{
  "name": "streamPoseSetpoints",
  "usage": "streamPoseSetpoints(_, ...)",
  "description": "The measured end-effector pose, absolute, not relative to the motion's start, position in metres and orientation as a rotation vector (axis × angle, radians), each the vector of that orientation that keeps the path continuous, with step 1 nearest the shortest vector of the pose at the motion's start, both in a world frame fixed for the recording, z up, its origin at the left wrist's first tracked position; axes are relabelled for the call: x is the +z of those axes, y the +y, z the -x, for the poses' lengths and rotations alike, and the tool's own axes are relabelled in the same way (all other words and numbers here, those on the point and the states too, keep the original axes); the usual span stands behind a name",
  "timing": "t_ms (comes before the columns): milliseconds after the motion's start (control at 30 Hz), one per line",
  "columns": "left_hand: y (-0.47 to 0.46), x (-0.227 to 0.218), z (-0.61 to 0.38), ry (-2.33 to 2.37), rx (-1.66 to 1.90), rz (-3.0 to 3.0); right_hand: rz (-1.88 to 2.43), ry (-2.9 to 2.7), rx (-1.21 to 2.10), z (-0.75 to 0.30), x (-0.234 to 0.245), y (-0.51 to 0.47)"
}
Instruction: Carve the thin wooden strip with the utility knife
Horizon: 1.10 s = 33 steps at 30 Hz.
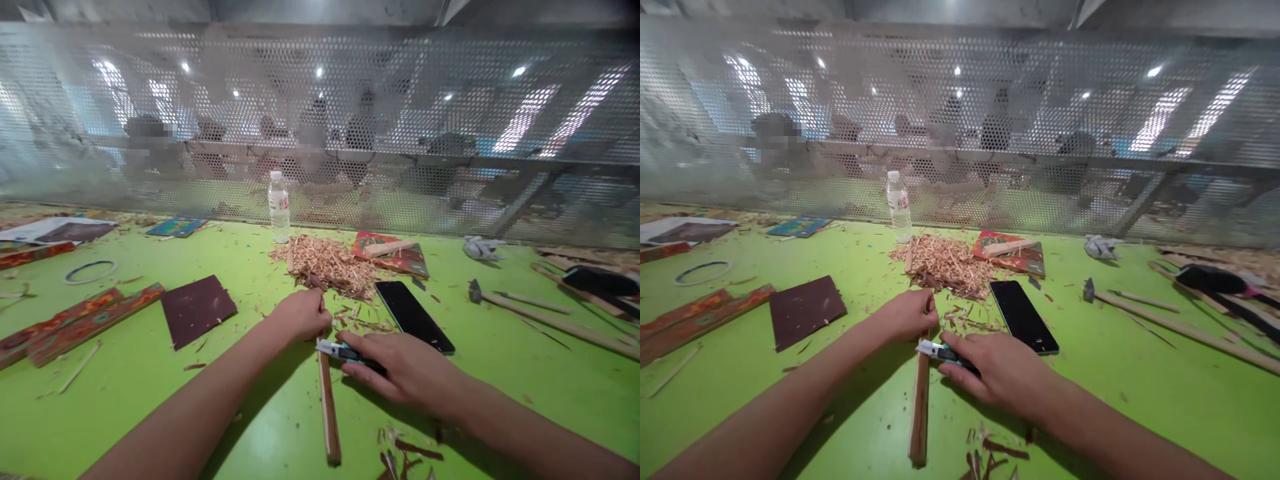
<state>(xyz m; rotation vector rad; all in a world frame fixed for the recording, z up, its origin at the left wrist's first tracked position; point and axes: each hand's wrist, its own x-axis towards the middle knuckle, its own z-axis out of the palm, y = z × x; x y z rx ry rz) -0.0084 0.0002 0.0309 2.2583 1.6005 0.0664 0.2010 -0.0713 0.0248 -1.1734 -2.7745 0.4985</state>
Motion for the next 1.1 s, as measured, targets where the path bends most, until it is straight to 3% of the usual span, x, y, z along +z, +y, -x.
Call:
streamPoseSetpoints(800,-0.005,0.039,0.006,1.581,0.029,-2.260,1.031,-2.707,0.589,-0.212,0.024,-0.074)
streamPoseSetpoints(1000,-0.005,0.039,0.008,1.580,0.016,-2.277,0.956,-2.814,0.781,-0.206,0.036,-0.095)
streamPoseSetpoints(1100,-0.004,0.038,0.008,1.588,0.013,-2.282,0.895,-2.798,0.617,-0.210,0.031,-0.098)
